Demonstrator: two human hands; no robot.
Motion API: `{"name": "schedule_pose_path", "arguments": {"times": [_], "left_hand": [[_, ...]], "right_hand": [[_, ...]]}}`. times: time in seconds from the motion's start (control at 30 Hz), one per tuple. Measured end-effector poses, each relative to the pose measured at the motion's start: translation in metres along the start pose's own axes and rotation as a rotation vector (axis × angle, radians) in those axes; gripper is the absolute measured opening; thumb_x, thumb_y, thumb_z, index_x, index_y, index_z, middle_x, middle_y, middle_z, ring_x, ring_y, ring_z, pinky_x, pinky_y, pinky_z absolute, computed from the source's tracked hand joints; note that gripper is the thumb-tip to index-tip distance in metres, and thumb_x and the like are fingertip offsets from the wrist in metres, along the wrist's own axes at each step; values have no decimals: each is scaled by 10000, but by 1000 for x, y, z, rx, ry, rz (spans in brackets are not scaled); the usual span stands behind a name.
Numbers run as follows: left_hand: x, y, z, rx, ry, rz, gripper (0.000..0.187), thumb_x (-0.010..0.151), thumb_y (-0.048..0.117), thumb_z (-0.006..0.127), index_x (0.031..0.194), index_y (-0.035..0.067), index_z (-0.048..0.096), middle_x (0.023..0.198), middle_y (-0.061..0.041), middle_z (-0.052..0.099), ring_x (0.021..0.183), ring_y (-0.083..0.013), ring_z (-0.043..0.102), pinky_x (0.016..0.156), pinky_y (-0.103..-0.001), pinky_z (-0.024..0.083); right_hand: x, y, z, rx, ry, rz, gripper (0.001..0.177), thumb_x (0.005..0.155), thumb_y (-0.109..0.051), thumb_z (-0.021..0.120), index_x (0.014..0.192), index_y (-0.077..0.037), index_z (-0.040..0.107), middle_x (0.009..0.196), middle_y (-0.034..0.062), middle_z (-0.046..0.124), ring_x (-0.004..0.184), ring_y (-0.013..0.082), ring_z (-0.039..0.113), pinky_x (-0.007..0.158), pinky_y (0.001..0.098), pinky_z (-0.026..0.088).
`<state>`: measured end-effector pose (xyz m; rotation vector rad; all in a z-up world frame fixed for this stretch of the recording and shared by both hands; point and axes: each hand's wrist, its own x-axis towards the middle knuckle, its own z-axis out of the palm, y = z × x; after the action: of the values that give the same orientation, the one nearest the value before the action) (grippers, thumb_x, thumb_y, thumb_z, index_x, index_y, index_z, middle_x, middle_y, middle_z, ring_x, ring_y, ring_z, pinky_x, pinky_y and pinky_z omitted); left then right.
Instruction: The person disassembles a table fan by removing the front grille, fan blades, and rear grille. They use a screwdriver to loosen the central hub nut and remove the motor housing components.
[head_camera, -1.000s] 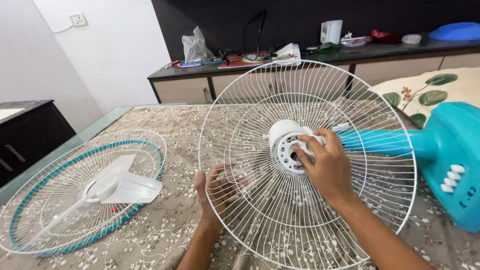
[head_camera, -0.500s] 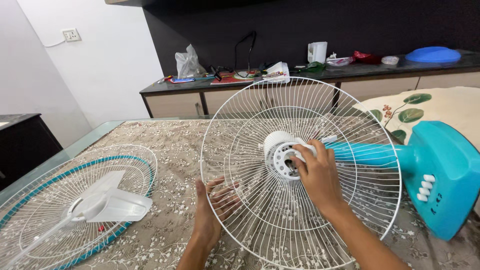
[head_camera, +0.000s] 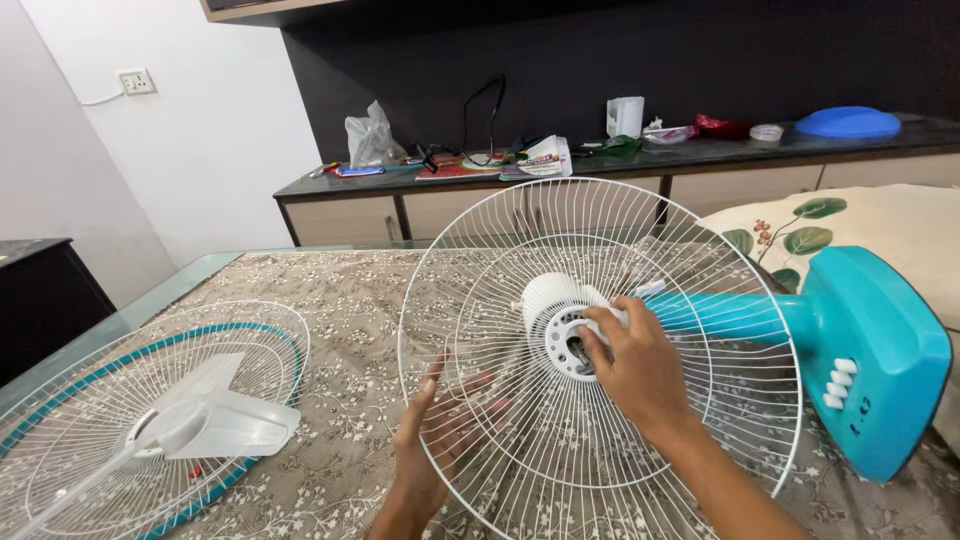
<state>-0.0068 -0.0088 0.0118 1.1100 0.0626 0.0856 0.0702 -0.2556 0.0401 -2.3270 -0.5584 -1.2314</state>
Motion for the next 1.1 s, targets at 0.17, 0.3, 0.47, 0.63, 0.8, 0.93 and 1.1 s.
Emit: {"name": "schedule_pose_path", "arguments": {"times": [0.17,0.3,0.47,0.63,0.8,0.93,1.1], "left_hand": [[-2,1,7,-51,11,25,838,803,494,475,1585,272,272,1389,-323,603,1101,-518,710,942,-639,591],[2,-3,1,-36,-10,56,821,815,512,451,1585,277,291,1364,-308,639,1076,-500,722,946,-628,584],[7,-3,-6,37,21,121,812,839,581,441,1573,247,342,1411,-238,626,1181,-431,695,1008,-601,549],[10,7,-17,231,373,253,650,885,539,524,1433,190,501,1295,-175,690,1081,-367,707,895,-582,534],[0,14,-25,807,595,943,339,900,267,730,1168,64,684,1092,-94,727,1064,-255,634,939,-495,483],[-2,17,-9,1105,368,1136,236,885,317,777,1021,124,781,933,-12,788,986,-172,635,994,-426,373],[-17,12,12,1157,227,1175,381,884,310,786,1193,90,759,926,7,785,991,-168,615,956,-398,315]], "right_hand": [[2,-2,-3,52,-53,63,242,917,-310,693,1095,-157,754,1139,158,625,877,297,711,662,401,601],[6,-2,-4,91,-116,122,282,905,-311,702,1119,-132,747,1099,136,632,756,282,724,632,403,597],[6,-14,-5,150,-49,164,387,905,-309,740,1205,-75,671,1085,129,658,831,279,724,692,406,598],[4,-41,2,286,-42,-10,661,836,-308,799,1379,-67,509,1131,173,665,972,271,707,739,354,632],[-10,-62,8,442,-71,-85,748,858,-334,778,1462,-101,402,1216,167,652,996,260,724,828,344,615],[-23,-70,16,465,-148,-63,813,833,-339,796,1492,-143,360,1266,145,642,1039,281,729,909,404,624],[-35,-72,20,476,-121,-177,737,841,-319,781,1459,-175,406,1369,130,634,1194,317,681,953,432,607]]}}
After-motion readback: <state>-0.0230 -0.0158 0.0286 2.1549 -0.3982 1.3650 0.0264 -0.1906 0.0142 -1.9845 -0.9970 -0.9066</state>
